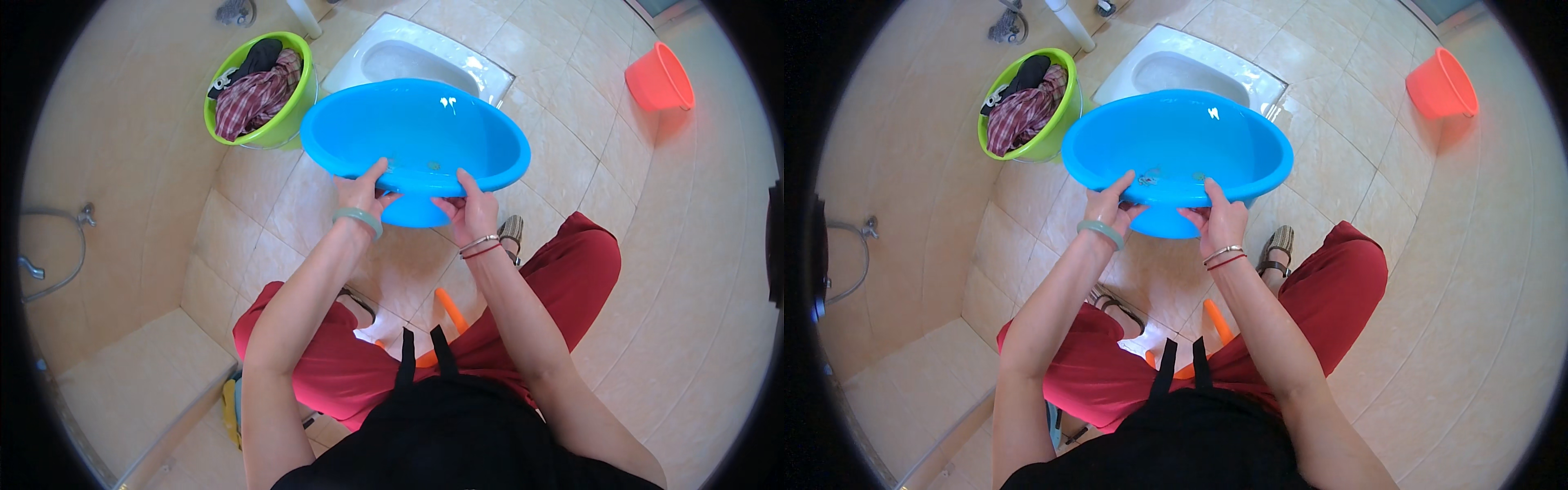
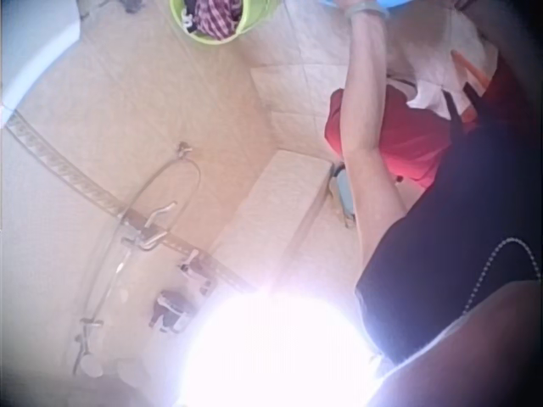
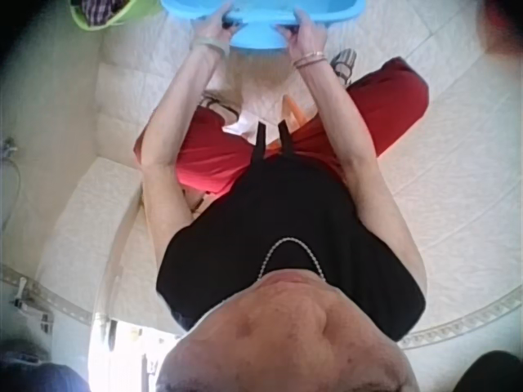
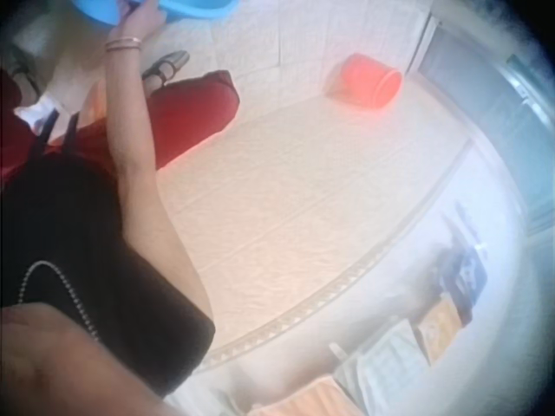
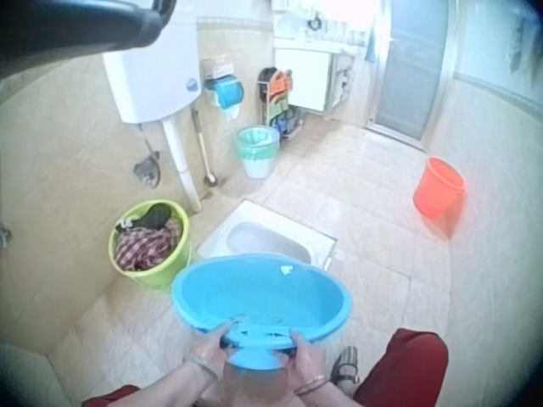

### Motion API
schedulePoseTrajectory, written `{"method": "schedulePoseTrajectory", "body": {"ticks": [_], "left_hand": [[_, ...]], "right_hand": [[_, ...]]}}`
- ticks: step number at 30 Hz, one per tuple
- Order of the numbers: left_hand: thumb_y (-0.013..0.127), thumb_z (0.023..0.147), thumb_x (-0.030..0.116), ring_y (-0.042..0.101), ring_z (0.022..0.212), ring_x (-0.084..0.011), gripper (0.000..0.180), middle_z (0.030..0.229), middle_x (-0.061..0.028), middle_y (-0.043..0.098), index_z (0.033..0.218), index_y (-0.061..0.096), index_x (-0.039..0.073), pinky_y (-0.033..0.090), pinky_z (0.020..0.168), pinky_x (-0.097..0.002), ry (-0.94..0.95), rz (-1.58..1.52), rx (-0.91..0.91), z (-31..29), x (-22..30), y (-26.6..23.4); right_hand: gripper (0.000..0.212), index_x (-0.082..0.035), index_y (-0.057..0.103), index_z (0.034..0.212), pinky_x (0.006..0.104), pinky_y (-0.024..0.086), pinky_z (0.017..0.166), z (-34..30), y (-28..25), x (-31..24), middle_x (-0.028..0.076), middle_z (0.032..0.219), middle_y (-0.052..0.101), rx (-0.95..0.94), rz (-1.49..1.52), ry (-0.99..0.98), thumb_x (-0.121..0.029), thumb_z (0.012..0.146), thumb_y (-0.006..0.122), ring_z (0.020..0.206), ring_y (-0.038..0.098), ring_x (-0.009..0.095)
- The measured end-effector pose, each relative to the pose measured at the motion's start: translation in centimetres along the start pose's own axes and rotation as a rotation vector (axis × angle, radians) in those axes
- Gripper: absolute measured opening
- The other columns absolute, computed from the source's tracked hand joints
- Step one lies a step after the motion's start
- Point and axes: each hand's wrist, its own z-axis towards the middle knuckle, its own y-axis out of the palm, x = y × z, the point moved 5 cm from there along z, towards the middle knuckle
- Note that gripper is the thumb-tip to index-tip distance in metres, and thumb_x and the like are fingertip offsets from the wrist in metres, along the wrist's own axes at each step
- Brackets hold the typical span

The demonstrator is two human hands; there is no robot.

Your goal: The person transfers various pieces of clothing from a green bucket into a blue basin. They then fill a pink bowl with water from a wall-mounted tap and pour it over the clothes in the blue basin. Finally, the person begins to agitate the clothes in the water by hand.

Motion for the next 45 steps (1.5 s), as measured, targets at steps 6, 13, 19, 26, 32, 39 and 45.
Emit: {"method": "schedulePoseTrajectory", "body": {"ticks": [6,13,19,26,32,39,45], "left_hand": [[0.064,0.084,0.007,0.056,0.103,-0.0373,0.053,0.121,-0.0203,0.048,0.129,0.037,0.005,0.056,0.075,-0.0523,0.018,0.053,-0.036,0.3,0.6,1.9],[0.065,0.084,0.009,0.055,0.100,-0.0349,0.051,0.115,-0.0196,0.050,0.127,0.038,0.004,0.056,0.075,-0.0533,0.048,0.036,-0.041,0.8,1.6,4.4],[0.064,0.085,0.009,0.054,0.098,-0.0333,0.046,0.114,-0.0187,0.050,0.124,0.041,0.001,0.056,0.077,-0.0544,0.046,0.020,-0.090,0.3,2.4,5.9],[0.063,0.086,0.009,0.053,0.096,-0.0300,0.040,0.110,-0.0167,0.051,0.120,0.044,-0.003,0.054,0.082,-0.0553,0.030,-0.025,-0.087,0.7,3.1,7.5],[0.063,0.086,0.010,0.054,0.092,-0.0281,0.035,0.107,-0.0156,0.051,0.114,0.047,-0.003,0.054,0.083,-0.0556,0.031,-0.019,-0.091,1.6,3.8,8.3],[0.061,0.085,0.008,0.054,0.095,-0.0294,0.036,0.110,-0.0164,0.050,0.116,0.045,0.000,0.054,0.082,-0.0558,0.041,-0.041,-0.056,1.9,3.3,7.9],[0.062,0.085,0.016,0.055,0.098,-0.0293,0.043,0.116,-0.0154,0.050,0.122,0.044,0.005,0.053,0.076,-0.0505,-0.005,0.036,0.198,0.9,1.0,0.0]], "right_hand": [[0.035,0.011,0.049,0.106,0.0337,0.059,0.053,0.8,0.4,-2.3,0.019,0.094,0.059,-0.028,-0.022,-0.031,-0.016,0.085,0.062,0.073,0.063,0.028],[0.039,0.012,0.047,0.107,0.0330,0.059,0.053,1.9,1.5,-5.0,0.020,0.093,0.059,-0.031,-0.043,-0.039,-0.017,0.085,0.062,0.073,0.063,0.028],[0.040,0.012,0.047,0.108,0.0333,0.059,0.053,2.1,2.0,-6.4,0.021,0.093,0.059,-0.011,-0.063,-0.042,-0.017,0.085,0.062,0.073,0.063,0.028],[0.041,0.012,0.047,0.110,0.0346,0.060,0.054,3.4,2.8,-8.3,0.021,0.093,0.060,-0.001,-0.101,-0.064,-0.017,0.085,0.062,0.072,0.064,0.028],[0.038,0.012,0.049,0.106,0.0351,0.060,0.055,4.6,3.8,-9.3,0.023,0.091,0.061,0.000,-0.121,-0.093,-0.017,0.085,0.062,0.071,0.065,0.028],[0.033,0.011,0.050,0.098,0.0375,0.059,0.056,4.8,3.4,-9.1,0.023,0.086,0.061,-0.018,-0.111,-0.089,-0.015,0.082,0.062,0.066,0.064,0.028],[0.030,0.006,0.051,0.097,0.0343,0.056,0.052,2.0,-3.1,-5.5,0.014,0.084,0.059,0.051,-0.108,-0.159,-0.015,0.079,0.062,0.066,0.062,0.022]]}}
